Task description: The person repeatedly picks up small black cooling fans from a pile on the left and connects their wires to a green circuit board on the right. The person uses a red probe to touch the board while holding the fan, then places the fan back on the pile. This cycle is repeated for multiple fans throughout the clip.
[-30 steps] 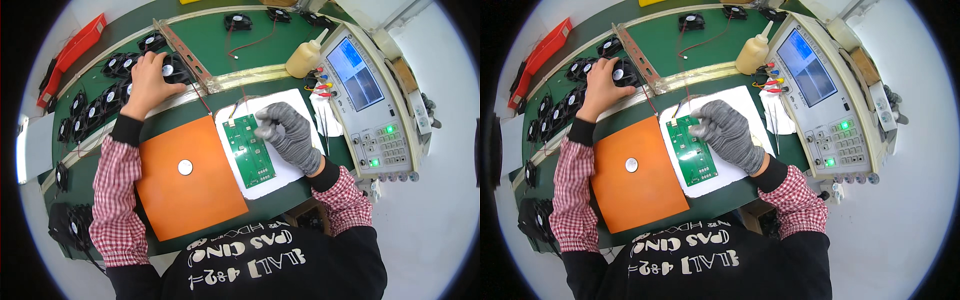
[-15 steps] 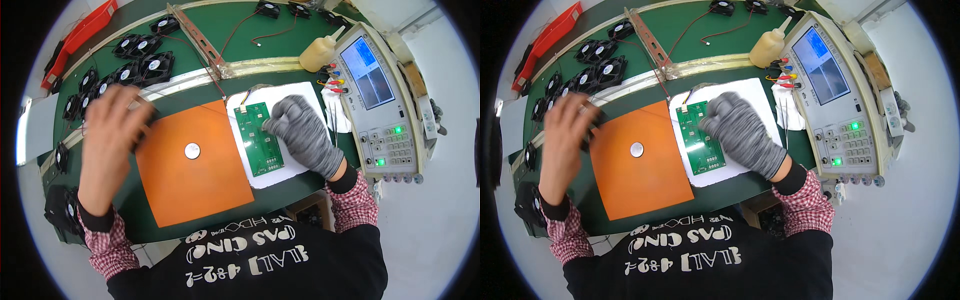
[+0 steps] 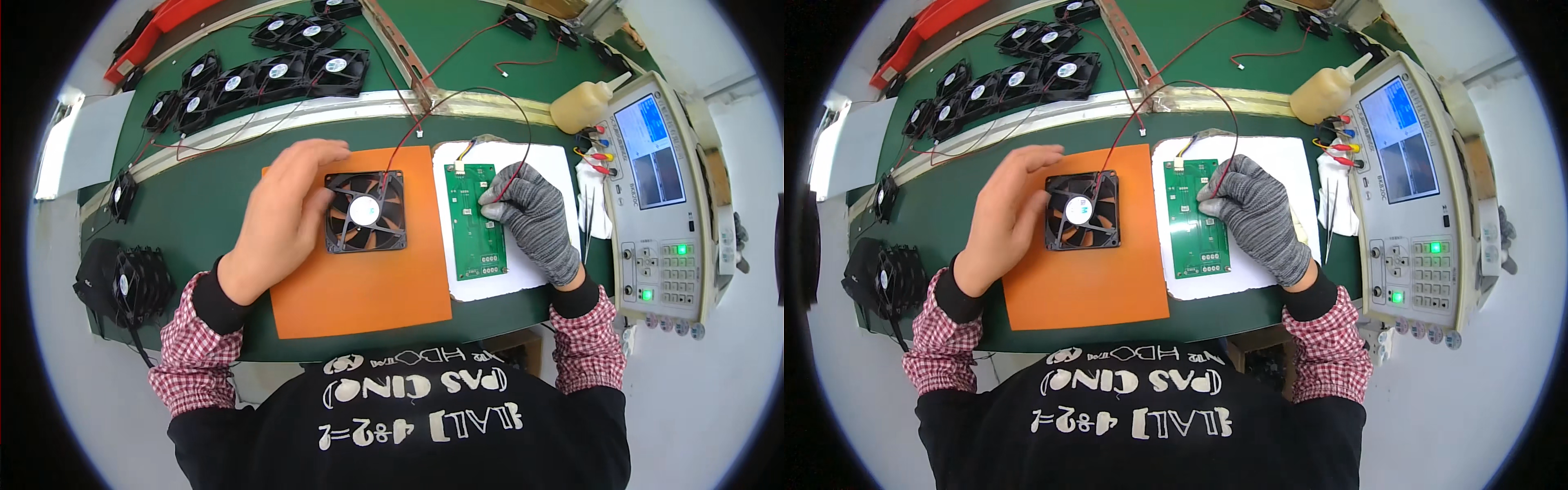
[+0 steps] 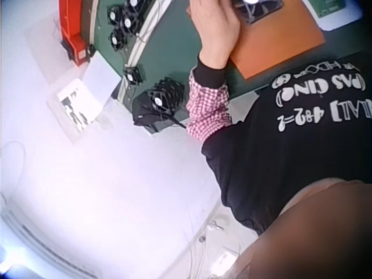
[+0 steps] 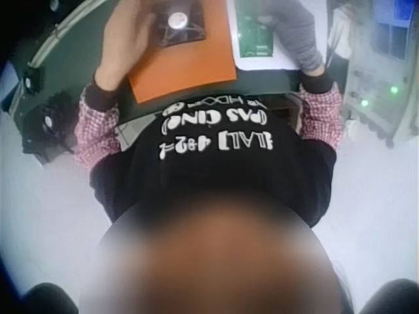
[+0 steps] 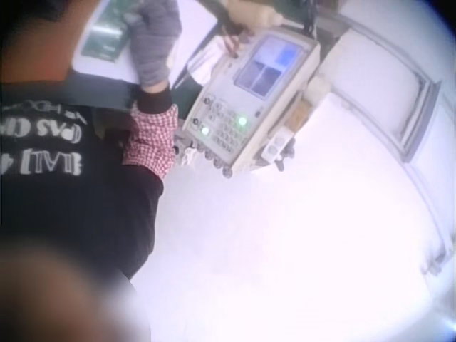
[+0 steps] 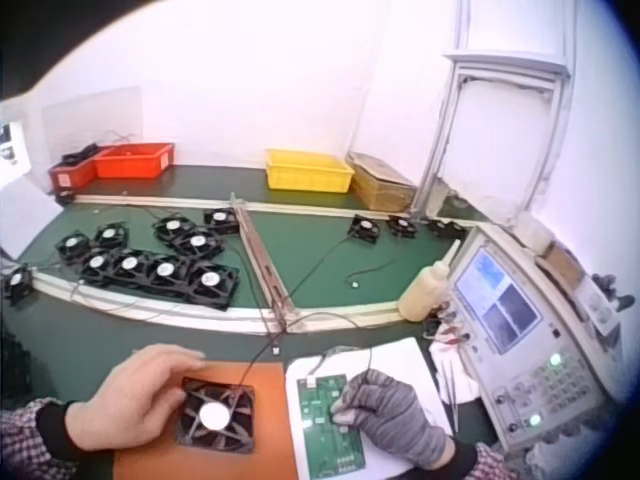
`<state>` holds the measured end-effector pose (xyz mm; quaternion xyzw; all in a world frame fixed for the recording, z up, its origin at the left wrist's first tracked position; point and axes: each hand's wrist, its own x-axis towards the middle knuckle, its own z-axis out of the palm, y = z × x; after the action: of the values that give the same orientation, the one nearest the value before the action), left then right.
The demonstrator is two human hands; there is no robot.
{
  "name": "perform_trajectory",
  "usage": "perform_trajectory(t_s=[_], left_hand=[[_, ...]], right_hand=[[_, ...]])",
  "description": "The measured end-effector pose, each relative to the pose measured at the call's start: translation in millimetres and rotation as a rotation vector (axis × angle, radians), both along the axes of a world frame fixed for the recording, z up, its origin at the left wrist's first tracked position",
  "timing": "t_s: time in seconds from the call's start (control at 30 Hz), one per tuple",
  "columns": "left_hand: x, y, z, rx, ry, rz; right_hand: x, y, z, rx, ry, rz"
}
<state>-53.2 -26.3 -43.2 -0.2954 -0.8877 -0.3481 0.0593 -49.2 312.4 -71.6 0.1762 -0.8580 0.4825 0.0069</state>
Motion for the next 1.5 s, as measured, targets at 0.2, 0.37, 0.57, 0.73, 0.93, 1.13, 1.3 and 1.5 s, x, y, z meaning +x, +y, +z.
perform_trajectory(t_s=[0.2, 0.37, 0.57, 0.73, 0.93, 1.13, 1.3, 1.5], left_hand=[[17, 25, -5, -0.124, 0.043, -0.037], [51, 30, 41, -0.334, 0.757, -0.009], [68, 1, 64, 0.436, 0.073, -0.669], [76, 5, 64, 0.892, -1.215, -0.851], [68, 1, 62, 0.351, 0.093, -0.402], [32, 56, 65, 0.066, 1.063, 0.054], [-92, 97, 53, 0.051, 0.895, 0.028], [-175, 46, -12, -0.53, 0.081, 0.229]], right_hand=[[-4, 2, -1, 0.019, -0.032, 0.05], [-3, 8, -10, -0.026, 0.033, 0.032], [-5, 6, 0, 0.024, 0.056, 0.076], [-6, 1, 0, 0.014, 0.093, 0.102], [-3, 5, 2, 0.062, 0.093, 0.066], [-4, 0, -8, 0.053, 0.128, 0.069], [1, 4, -6, -0.078, 0.116, -0.024], [2, -3, 5, -0.256, 0.059, -0.164]])
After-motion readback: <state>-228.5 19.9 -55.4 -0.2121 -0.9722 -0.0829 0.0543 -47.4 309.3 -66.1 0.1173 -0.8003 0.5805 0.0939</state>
